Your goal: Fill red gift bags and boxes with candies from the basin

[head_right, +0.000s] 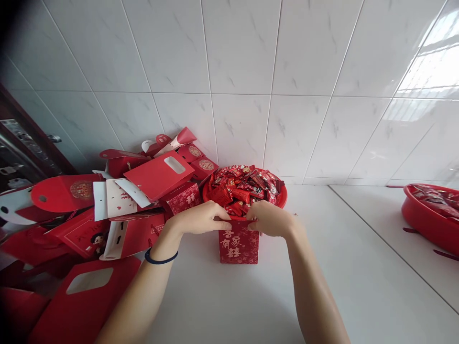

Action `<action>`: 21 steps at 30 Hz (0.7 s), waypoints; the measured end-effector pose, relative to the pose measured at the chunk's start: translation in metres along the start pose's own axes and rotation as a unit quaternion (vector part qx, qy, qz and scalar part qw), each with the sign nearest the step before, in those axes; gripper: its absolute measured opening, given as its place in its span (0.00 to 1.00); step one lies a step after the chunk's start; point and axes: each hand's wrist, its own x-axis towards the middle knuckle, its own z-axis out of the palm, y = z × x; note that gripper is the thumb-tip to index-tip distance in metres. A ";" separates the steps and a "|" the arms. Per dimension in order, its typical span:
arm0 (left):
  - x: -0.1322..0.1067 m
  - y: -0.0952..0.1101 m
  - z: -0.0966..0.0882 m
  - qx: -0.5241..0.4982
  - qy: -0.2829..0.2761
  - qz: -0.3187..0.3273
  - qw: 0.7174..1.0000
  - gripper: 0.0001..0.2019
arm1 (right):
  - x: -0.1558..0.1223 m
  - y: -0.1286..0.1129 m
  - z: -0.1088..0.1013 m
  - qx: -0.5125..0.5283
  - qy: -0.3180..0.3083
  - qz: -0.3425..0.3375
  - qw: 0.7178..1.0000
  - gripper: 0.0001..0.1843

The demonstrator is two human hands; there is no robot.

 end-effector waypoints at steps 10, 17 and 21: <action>0.019 -0.010 0.012 -0.091 0.111 0.055 0.988 0.19 | -0.116 0.065 -0.053 0.157 0.228 0.046 0.960 0.24; 0.050 -0.026 0.037 -0.114 0.168 0.057 0.978 0.21 | -0.111 0.123 -0.058 0.187 0.551 0.256 0.772 0.05; 0.050 -0.025 0.039 -0.095 0.167 0.048 0.980 0.25 | -0.067 0.144 -0.048 0.190 0.539 0.327 0.753 0.10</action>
